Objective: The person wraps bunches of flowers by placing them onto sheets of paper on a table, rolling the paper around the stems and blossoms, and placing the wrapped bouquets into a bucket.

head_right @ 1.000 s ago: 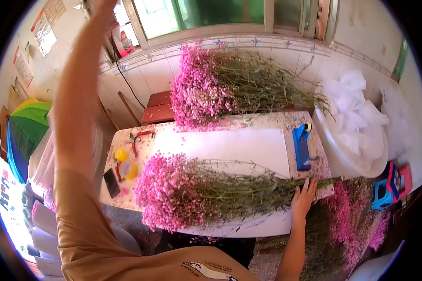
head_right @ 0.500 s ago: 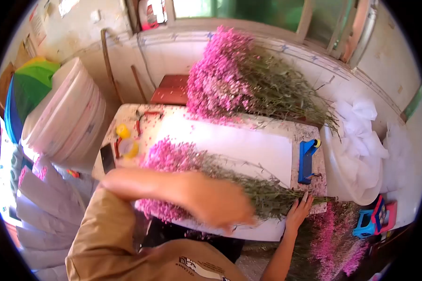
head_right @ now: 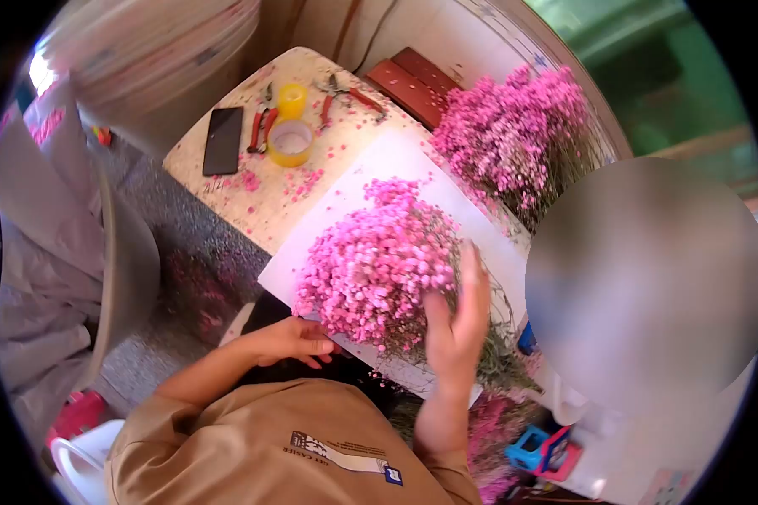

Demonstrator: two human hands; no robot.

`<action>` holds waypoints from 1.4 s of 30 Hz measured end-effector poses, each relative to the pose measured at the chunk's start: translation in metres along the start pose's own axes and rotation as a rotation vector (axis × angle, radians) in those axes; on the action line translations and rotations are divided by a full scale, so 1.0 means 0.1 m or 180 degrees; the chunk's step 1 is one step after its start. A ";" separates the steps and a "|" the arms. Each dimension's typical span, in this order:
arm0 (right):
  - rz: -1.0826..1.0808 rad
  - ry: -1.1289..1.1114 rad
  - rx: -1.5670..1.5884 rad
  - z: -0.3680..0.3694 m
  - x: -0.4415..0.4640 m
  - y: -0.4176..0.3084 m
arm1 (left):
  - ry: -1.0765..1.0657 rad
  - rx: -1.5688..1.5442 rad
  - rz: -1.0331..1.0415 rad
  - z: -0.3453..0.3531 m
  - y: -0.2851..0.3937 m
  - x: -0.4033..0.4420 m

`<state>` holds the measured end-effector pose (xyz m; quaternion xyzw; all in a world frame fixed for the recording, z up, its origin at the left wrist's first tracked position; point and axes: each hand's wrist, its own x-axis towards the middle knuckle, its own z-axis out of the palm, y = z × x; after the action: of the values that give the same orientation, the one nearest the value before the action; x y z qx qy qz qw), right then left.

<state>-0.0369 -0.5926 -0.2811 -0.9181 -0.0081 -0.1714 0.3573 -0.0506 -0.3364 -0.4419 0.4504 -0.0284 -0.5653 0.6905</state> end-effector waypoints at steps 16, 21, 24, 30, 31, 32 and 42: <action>0.0944 -0.2606 0.0487 0.47 1.15 0.23 | 0.0244 -0.1405 0.0708 0.35 0.14 0.45; 0.0945 -0.2405 -0.1260 0.91 1.05 0.78 | 0.0268 -0.1319 0.0493 0.37 0.25 0.43; 0.0117 -0.1662 -0.1675 1.00 1.10 0.84 | 0.0329 -0.1388 0.0945 0.34 0.14 0.29; 0.0975 -0.1631 -0.2016 1.15 1.00 0.97 | 0.0258 -0.1365 0.0943 0.48 0.27 0.14; 0.1883 -0.2434 -0.0811 1.15 0.98 0.96 | 0.0249 -0.1366 0.0935 0.51 0.32 0.17; 0.1556 -0.2432 -0.1048 1.11 0.86 0.81 | 0.0341 -0.1510 0.0751 0.54 0.37 0.21; 0.0816 -0.3033 0.0144 -0.01 0.46 -0.11 | -0.0044 -0.2339 0.1138 0.47 -0.02 0.53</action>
<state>0.0046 -0.5904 -0.2583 -0.8800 -0.0613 0.3130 0.3518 -0.0586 -0.4071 -0.4403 0.1578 0.0931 -0.4118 0.8927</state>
